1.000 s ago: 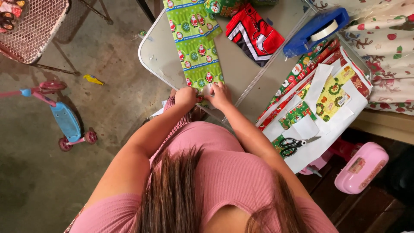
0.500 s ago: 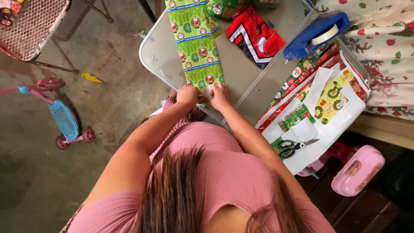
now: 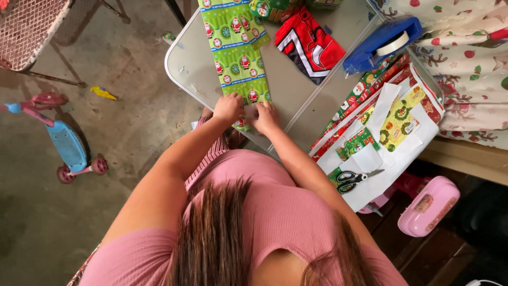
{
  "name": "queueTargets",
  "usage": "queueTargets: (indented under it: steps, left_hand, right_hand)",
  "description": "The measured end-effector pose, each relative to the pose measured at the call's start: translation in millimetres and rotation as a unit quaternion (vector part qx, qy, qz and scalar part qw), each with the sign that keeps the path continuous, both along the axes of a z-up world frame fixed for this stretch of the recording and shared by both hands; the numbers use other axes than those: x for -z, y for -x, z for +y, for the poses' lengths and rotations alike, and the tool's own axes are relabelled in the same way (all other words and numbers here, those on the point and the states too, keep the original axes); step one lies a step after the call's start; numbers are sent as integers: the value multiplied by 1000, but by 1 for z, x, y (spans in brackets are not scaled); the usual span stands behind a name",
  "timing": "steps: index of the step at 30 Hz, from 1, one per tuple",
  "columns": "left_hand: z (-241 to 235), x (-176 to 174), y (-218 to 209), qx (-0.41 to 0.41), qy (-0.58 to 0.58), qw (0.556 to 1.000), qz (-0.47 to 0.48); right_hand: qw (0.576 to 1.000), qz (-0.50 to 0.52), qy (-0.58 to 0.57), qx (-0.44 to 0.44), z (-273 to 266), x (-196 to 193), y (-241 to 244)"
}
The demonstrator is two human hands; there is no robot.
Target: The person folds green Christmas wrapping paper around a small item, secures it with tape, and trims excess paper with scissors. They then place a folded red and black garment into the wrapped package and adjust the contents.
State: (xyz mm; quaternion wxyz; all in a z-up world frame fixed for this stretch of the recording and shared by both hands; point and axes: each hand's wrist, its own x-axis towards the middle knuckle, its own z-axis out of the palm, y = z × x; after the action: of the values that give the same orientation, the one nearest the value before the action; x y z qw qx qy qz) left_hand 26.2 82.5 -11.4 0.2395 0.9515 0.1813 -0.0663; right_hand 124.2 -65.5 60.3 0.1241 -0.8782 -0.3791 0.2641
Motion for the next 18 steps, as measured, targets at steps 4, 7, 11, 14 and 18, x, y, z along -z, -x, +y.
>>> queueTargets:
  steps: [4,7,11,14,18]
  left_hand:
    - [-15,-33,44,37,-9,999,2]
    - [-29,-28,60,21,-85,995,-54]
    - [-39,-43,71,98,-144,975,-142]
    - [-46,-20,71,134,-149,947,-253]
    - [-49,4,67,222,-99,901,-360]
  right_hand:
    - [1000,-11,-20,5,-7,44,-7]
    - [999,-8,-31,1,-7,34,-8]
    - [996,8,-83,-17,-14,30,-12]
    - [984,96,-147,6,-29,62,-29]
    - [958,193,-204,60,-46,77,-43]
